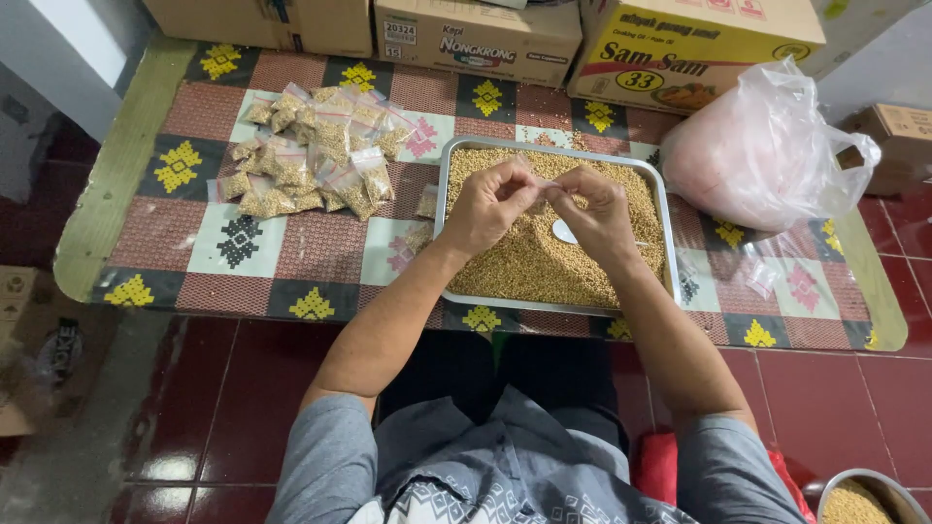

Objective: A person is sorting through a tray of grains using a small plastic spoon and organizing small pre-packaged bags of grains on a table.

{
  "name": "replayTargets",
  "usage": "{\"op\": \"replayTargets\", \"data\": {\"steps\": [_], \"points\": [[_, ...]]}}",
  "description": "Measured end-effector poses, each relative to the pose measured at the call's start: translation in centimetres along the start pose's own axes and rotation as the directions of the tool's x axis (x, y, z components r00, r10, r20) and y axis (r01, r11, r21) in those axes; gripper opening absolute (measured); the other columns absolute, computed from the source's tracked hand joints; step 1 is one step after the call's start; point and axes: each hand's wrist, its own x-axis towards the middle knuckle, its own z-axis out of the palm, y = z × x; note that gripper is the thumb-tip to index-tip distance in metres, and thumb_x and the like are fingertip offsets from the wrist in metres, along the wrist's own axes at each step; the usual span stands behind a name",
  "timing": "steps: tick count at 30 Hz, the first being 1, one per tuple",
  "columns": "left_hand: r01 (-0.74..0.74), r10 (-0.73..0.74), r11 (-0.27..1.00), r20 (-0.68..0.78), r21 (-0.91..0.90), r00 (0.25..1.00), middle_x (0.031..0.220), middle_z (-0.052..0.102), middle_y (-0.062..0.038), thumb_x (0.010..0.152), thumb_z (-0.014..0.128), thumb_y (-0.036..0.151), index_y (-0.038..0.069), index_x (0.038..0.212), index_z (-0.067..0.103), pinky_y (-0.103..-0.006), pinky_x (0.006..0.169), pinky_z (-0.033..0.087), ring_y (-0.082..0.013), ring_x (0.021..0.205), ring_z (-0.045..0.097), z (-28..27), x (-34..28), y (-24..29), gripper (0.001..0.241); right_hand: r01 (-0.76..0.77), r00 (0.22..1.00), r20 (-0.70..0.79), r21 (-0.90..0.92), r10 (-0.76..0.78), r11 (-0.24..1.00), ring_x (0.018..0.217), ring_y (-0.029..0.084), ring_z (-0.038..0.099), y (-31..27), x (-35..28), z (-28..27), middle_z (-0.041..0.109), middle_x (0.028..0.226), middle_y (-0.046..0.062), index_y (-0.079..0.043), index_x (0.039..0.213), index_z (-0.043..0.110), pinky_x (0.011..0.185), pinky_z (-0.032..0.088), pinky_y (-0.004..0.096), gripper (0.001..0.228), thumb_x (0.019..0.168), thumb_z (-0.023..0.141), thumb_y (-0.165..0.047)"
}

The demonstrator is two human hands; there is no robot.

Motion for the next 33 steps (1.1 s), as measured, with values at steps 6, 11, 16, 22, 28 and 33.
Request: {"op": "replayTargets", "data": {"steps": [6, 11, 16, 22, 28, 33], "points": [[0.102, -0.101, 0.994, -0.019, 0.037, 0.995, 0.071, 0.057, 0.005, 0.092, 0.068, 0.003, 0.007, 0.09, 0.072, -0.0152, 0.058, 0.042, 0.0006, 0.069, 0.05, 0.4, 0.0, 0.1, 0.006, 0.063, 0.997, -0.028, -0.055, -0.065, 0.996, 0.078, 0.016, 0.061, 0.2, -0.2, 0.3, 0.065, 0.077, 0.01, -0.003, 0.091, 0.076, 0.075, 0.051, 0.034, 0.006, 0.094, 0.075, 0.001], [0.127, -0.125, 0.989, -0.034, 0.071, 0.992, 0.067, 0.059, 0.004, 0.089, 0.069, 0.003, 0.007, 0.087, 0.073, -0.0163, 0.054, 0.042, -0.0002, 0.065, 0.051, 0.1, -0.2, -0.9, 0.006, 0.053, 0.998, -0.029, -0.007, -0.053, 0.999, 0.079, 0.015, 0.06, -0.5, -0.3, 1.1, 0.066, 0.079, 0.01, -0.003, 0.091, 0.076, 0.076, 0.051, 0.034, 0.004, 0.092, 0.077, 0.0], [0.178, -0.175, 0.983, -0.055, 0.052, 0.983, 0.068, 0.064, 0.004, 0.087, 0.073, 0.006, 0.008, 0.089, 0.076, -0.0165, 0.056, 0.045, -0.0002, 0.065, 0.053, 0.1, 0.0, -0.9, 0.004, 0.056, 0.998, -0.015, -0.002, -0.056, 0.998, 0.075, 0.014, 0.061, 0.0, -0.3, 0.7, 0.066, 0.077, 0.01, -0.003, 0.088, 0.076, 0.072, 0.049, 0.03, 0.007, 0.093, 0.074, 0.002], [0.198, -0.196, 0.98, -0.059, 0.017, 0.979, 0.069, 0.064, 0.004, 0.089, 0.075, 0.007, 0.008, 0.09, 0.077, -0.0163, 0.057, 0.044, 0.0001, 0.067, 0.051, -0.3, -0.2, -0.1, 0.003, 0.02, 1.0, -0.018, 0.093, -0.018, 0.995, 0.075, 0.011, 0.056, -0.6, -0.3, 1.1, 0.064, 0.076, 0.008, -0.001, 0.089, 0.075, 0.07, 0.047, 0.028, 0.007, 0.095, 0.075, -0.001], [0.203, -0.185, 0.94, -0.091, 0.275, 0.979, 0.067, 0.068, 0.001, 0.093, 0.072, 0.016, 0.014, 0.083, 0.077, -0.0255, 0.065, 0.051, -0.0099, 0.066, 0.061, -1.6, 0.1, 2.2, 0.011, -0.058, 0.996, 0.073, 0.048, 0.055, 0.997, 0.074, 0.016, 0.059, -1.0, 0.1, 0.5, 0.068, 0.081, 0.012, 0.001, 0.101, 0.076, 0.073, 0.05, 0.031, 0.009, 0.1, 0.071, -0.007], [0.362, -0.118, 0.499, -0.352, 0.787, 0.929, 0.071, 0.071, -0.008, 0.092, 0.065, 0.022, 0.017, 0.083, 0.073, -0.0445, 0.068, 0.057, -0.0322, 0.074, 0.073, -8.7, -0.1, 2.4, 0.014, -0.12, 0.985, 0.093, -0.21, 0.142, 0.97, 0.069, 0.02, 0.059, -2.7, 2.4, -2.3, 0.071, 0.089, 0.02, 0.001, 0.114, 0.076, 0.076, 0.051, 0.036, 0.015, 0.102, 0.066, 0.0]]}}
